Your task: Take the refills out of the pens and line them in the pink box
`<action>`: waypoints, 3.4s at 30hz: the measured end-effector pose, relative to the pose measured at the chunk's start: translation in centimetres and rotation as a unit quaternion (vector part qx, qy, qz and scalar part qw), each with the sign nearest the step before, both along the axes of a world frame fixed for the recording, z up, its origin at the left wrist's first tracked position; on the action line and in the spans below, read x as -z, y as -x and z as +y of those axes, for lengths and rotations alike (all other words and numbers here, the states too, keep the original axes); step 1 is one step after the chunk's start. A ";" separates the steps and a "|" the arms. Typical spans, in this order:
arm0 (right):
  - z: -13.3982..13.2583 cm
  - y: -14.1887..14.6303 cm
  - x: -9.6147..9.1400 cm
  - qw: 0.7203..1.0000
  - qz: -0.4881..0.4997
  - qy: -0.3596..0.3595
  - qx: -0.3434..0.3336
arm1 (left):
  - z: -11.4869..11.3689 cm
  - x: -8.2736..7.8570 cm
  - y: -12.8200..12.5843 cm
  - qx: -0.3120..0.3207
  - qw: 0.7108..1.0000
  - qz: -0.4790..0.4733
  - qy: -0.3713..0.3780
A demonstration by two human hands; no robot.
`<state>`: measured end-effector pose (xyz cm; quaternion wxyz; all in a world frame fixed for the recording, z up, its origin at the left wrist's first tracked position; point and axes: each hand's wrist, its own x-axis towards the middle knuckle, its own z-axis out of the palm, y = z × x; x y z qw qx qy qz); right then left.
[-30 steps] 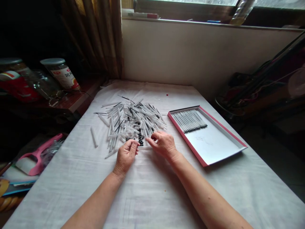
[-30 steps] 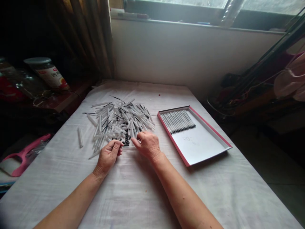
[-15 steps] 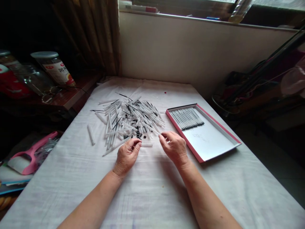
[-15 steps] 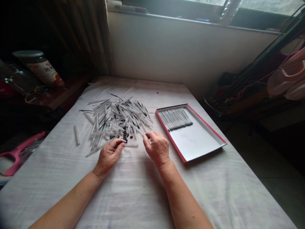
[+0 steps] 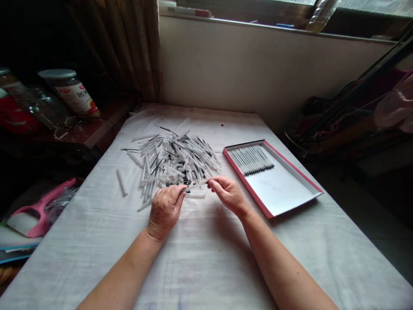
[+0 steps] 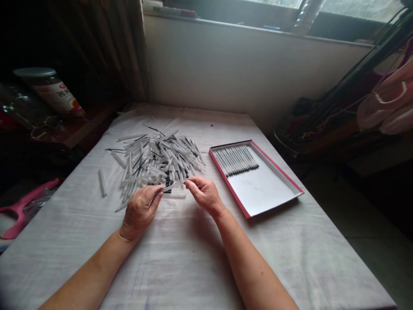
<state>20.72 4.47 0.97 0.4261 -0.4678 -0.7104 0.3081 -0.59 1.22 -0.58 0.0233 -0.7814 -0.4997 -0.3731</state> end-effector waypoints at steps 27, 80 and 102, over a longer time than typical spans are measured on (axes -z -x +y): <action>-0.3 -0.8 -1.3 0.884 0.376 -0.004 0.276 | 0.6 0.8 0.5 0.000 0.974 -0.188 0.127; 1.2 2.9 -0.7 0.954 -0.294 -0.037 0.049 | 0.5 0.6 0.2 -0.034 0.948 -0.238 0.210; -2.8 -0.4 0.5 0.922 0.325 0.182 0.105 | -0.3 0.9 -0.7 0.054 0.985 -0.080 0.140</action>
